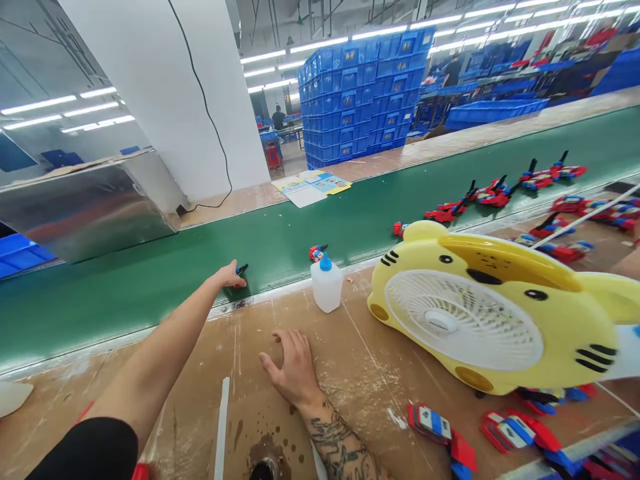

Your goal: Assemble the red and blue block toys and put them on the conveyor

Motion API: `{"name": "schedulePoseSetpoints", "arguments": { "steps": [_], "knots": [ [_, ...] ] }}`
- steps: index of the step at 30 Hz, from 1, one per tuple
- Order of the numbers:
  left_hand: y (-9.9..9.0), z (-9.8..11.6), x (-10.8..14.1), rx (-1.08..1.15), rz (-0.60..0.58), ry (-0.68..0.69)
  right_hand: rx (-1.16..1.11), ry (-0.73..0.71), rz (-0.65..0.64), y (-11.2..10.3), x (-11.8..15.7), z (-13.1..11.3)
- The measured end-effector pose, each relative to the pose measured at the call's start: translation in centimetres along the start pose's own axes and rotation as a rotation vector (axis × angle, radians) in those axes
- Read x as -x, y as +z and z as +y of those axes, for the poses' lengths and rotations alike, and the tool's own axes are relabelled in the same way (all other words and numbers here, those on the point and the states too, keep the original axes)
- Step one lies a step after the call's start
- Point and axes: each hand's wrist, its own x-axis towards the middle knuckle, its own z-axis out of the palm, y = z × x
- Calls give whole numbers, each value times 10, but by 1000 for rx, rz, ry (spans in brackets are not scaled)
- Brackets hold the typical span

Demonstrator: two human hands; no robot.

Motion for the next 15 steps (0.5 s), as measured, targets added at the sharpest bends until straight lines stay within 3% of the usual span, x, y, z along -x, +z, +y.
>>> {"name": "schedulePoseSetpoints", "arguments": {
  "steps": [3, 5, 6, 7, 9, 12, 15],
  "knots": [
    [16, -4, 51, 62, 154, 67, -51, 53, 40, 2, 0, 1],
    [41, -15, 91, 139, 258, 155, -97, 92, 53, 4, 0, 0],
    [57, -23, 110, 262, 391, 227, -108, 122, 73, 4, 0, -1],
    [73, -32, 129, 391, 446, 283, -111, 145, 99, 2, 0, -4],
    [105, -51, 160, 646, 395, 309, -99, 150, 138, -7, 2, -15],
    [138, -68, 189, 865, 283, 313, -10, 61, 55, -46, 15, -37],
    [145, -71, 201, 848, 325, 348, 348, 14, -113, -110, 39, -46]
  ]
}}
